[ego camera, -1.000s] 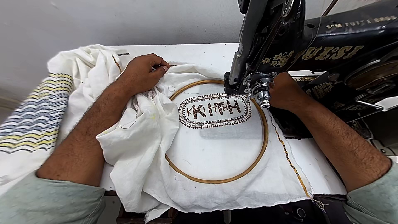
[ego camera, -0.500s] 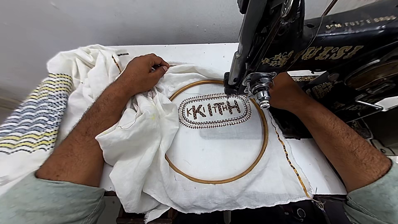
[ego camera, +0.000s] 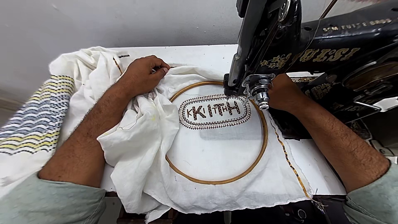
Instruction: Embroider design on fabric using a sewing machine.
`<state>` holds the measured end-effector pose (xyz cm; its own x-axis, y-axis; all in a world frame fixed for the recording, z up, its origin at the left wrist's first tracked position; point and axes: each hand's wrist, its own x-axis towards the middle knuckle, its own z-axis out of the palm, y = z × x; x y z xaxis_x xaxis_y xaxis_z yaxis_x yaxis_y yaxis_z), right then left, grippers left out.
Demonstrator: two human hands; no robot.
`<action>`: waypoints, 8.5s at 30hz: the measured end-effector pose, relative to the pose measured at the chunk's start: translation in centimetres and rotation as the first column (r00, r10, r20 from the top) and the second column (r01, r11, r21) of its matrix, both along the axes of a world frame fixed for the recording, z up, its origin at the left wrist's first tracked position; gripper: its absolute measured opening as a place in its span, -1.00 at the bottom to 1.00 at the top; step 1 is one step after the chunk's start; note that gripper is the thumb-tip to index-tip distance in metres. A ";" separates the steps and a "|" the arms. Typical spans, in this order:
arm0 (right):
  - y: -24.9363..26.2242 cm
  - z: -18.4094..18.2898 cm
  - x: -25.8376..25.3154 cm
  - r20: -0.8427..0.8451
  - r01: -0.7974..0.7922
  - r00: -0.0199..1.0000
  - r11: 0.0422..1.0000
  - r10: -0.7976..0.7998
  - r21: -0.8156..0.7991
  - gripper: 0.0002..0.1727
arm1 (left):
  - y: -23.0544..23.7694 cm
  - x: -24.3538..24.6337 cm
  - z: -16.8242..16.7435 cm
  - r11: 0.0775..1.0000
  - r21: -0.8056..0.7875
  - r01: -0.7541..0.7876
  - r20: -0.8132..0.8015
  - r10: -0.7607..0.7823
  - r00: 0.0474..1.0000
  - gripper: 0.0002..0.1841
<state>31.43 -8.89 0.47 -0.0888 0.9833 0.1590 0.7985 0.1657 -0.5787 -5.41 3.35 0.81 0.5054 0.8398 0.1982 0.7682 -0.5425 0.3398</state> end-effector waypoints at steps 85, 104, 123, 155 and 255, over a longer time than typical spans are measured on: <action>0.8 -0.7 0.4 0.109 0.327 0.935 0.940 -0.337 0.100 -0.66 | -1.1 1.2 0.0 0.980 0.104 0.171 0.125 -0.184 0.975 -0.60; 0.0 -0.2 0.1 0.007 0.103 0.994 0.988 -0.105 0.115 -0.72 | -0.8 0.9 -0.3 0.969 0.004 0.247 0.085 -0.246 0.966 -0.58; -0.3 1.2 0.3 0.030 0.033 0.999 0.993 -0.030 -0.110 -0.80 | -0.6 0.3 -0.2 0.997 -0.059 0.058 0.037 -0.056 0.998 -0.58; -0.1 -0.4 0.3 -0.021 -0.023 0.999 0.993 0.026 0.115 -0.73 | -0.6 0.5 0.0 0.995 -0.062 0.081 -0.015 -0.082 0.997 -0.55; -0.1 0.1 0.2 -0.008 -0.049 0.999 0.998 0.050 0.036 -0.77 | -0.6 0.6 -0.1 0.994 -0.056 0.094 -0.020 -0.095 0.995 -0.54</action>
